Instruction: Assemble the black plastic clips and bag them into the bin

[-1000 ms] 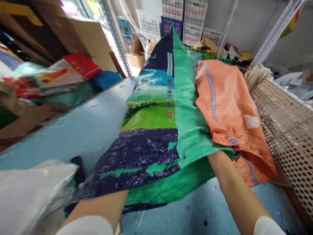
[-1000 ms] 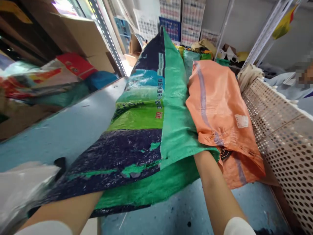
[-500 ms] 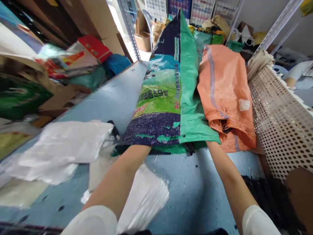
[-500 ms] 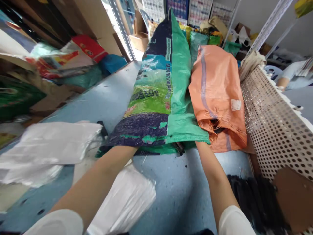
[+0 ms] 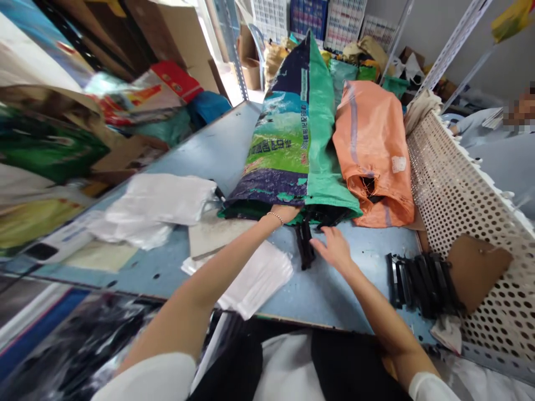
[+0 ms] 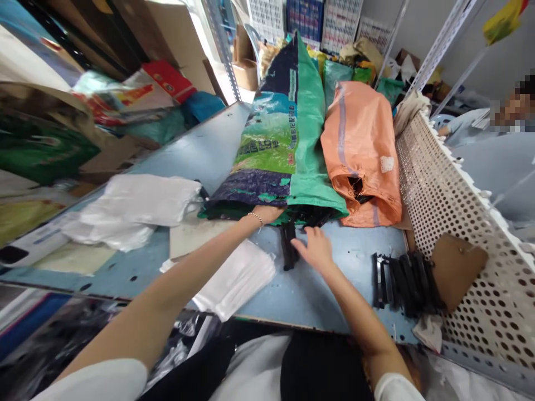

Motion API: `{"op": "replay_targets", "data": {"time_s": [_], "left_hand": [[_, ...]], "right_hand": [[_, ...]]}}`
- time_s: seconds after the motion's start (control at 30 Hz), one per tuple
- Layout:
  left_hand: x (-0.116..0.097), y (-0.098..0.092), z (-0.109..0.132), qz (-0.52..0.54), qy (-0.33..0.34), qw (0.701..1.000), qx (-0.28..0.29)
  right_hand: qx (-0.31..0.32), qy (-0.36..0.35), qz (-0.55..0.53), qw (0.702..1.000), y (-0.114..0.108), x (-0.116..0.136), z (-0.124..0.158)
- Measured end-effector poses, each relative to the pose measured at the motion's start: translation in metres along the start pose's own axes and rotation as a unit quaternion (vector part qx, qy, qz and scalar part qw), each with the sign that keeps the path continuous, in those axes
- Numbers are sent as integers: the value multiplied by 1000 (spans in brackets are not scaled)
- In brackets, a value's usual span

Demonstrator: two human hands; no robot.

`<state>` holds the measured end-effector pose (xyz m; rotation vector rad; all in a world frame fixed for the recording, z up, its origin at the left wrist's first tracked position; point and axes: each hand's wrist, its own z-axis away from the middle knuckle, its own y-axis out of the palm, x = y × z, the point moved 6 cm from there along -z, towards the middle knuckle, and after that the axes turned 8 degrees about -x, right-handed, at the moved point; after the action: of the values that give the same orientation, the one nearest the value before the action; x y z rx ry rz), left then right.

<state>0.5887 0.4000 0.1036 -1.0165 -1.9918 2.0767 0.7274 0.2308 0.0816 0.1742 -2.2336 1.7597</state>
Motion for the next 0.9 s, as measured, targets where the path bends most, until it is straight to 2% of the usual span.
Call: {"op": "replay_targets", "data": {"time_s": [0.07, 0.13, 0.2, 0.23, 0.27, 0.33, 0.4, 0.43, 0.5, 0.63, 0.77, 0.83, 0.9], "left_hand": [[0, 1, 19, 17, -18, 1000, -17], [-3, 5, 47, 33, -25, 998, -38], [-8, 12, 83, 128, -60, 987, -72], [-12, 18, 103, 216, -94, 968, -87], [-16, 26, 123, 321, -135, 933, -93], [-30, 41, 159, 507, -212, 831, -89], [-48, 46, 185, 607, -245, 753, -68], [-56, 43, 193, 638, -248, 727, -57], [-68, 30, 204, 682, -240, 690, -25], [-88, 8, 216, 722, -216, 653, 76], [-108, 6, 229, 726, -210, 636, 155], [-119, 10, 236, 723, -214, 624, 205], [-126, 15, 238, 718, -224, 617, 233]], "right_hand": [[41, 33, -44, 998, 18, 17, 16], [49, 80, -97, 991, 30, 23, 25], [37, 112, -137, 984, 33, 24, 33], [16, 112, -149, 982, 30, 24, 40], [-13, 101, -160, 982, 24, 26, 48], [-71, 42, -188, 979, 6, 36, 70], [-88, -50, -226, 969, -16, 51, 92], [-84, -83, -247, 962, -27, 55, 102], [-96, -98, -275, 952, -51, 53, 110], [-157, -99, -207, 961, -87, 33, 97], [-148, -181, -115, 966, -90, 26, 83], [-140, -213, -112, 960, -87, 24, 81], [-132, -210, -147, 957, -85, 22, 79]]}}
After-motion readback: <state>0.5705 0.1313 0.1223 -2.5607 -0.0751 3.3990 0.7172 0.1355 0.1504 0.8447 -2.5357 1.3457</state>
